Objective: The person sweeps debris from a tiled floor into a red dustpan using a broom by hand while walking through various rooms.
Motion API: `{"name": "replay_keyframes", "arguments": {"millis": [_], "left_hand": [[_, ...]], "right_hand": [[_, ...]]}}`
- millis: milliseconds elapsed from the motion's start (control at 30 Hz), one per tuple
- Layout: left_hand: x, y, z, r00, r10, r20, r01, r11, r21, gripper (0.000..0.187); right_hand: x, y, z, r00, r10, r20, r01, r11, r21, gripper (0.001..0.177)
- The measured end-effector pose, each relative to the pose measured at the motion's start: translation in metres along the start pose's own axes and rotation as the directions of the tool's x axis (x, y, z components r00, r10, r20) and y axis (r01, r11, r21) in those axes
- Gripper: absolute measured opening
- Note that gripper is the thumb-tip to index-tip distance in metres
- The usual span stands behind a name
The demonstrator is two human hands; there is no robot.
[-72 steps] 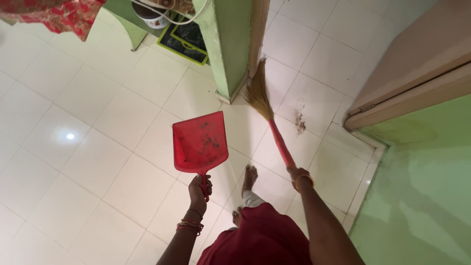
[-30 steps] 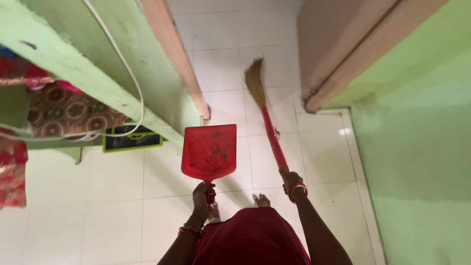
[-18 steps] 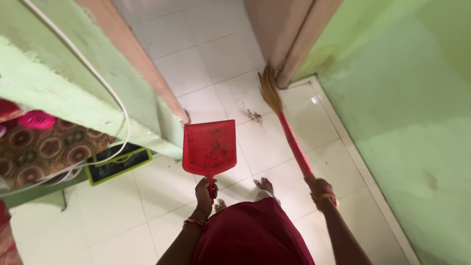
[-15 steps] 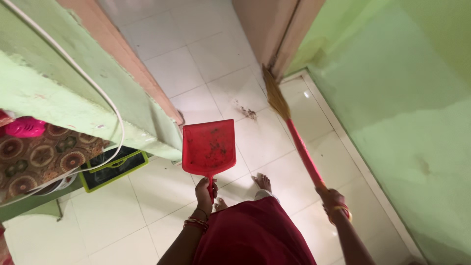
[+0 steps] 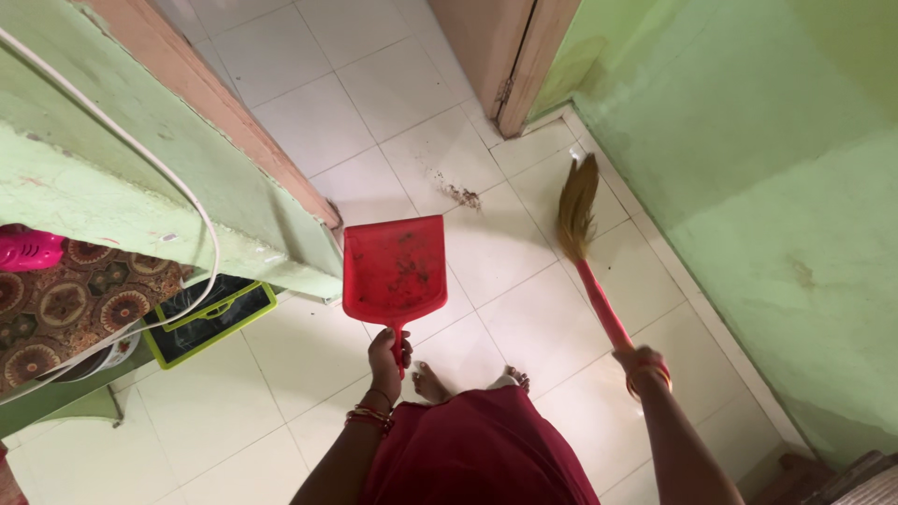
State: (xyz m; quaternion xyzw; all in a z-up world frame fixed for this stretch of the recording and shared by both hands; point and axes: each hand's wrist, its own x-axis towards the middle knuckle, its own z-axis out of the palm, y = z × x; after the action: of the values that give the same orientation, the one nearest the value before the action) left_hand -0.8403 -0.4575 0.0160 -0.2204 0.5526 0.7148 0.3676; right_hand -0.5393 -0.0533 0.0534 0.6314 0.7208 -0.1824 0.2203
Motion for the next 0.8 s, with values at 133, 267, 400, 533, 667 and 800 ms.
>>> {"name": "replay_keyframes", "arguments": {"millis": [133, 267, 400, 533, 667, 800], "left_hand": [[-0.010, 0.002, -0.012, 1.000, 0.029, 0.012, -0.029, 1.000, 0.002, 0.039], [-0.012, 0.000, -0.020, 0.999, 0.027, -0.019, -0.027, 0.999, 0.025, 0.039], [-0.012, 0.000, -0.027, 0.999, 0.035, -0.025, -0.033, 0.997, 0.073, 0.039], [-0.013, 0.004, -0.031, 0.999, 0.035, -0.014, -0.035, 0.999, 0.003, 0.040], [-0.017, 0.006, -0.035, 0.998, 0.034, -0.051, -0.033, 0.999, 0.008, 0.042], [-0.019, 0.004, -0.044, 0.997, 0.042, -0.072, -0.042, 0.999, 0.004, 0.042]], "right_hand": [[0.032, -0.048, -0.009, 0.983, -0.178, -0.039, 0.176, 0.982, -0.065, 0.052], [0.053, -0.099, -0.012, 0.981, -0.191, -0.019, 0.185, 0.968, -0.170, 0.034], [0.049, -0.129, 0.010, 0.970, -0.193, 0.147, 0.233, 0.909, -0.345, 0.034], [0.014, -0.127, 0.041, 0.947, -0.259, 0.189, 0.314, 0.864, -0.394, 0.043], [-0.036, -0.122, 0.080, 0.924, -0.087, 0.373, 0.128, 0.988, -0.085, 0.043], [-0.078, -0.138, 0.109, 0.827, -0.287, 0.483, 0.345, 0.938, -0.032, 0.040]]}}
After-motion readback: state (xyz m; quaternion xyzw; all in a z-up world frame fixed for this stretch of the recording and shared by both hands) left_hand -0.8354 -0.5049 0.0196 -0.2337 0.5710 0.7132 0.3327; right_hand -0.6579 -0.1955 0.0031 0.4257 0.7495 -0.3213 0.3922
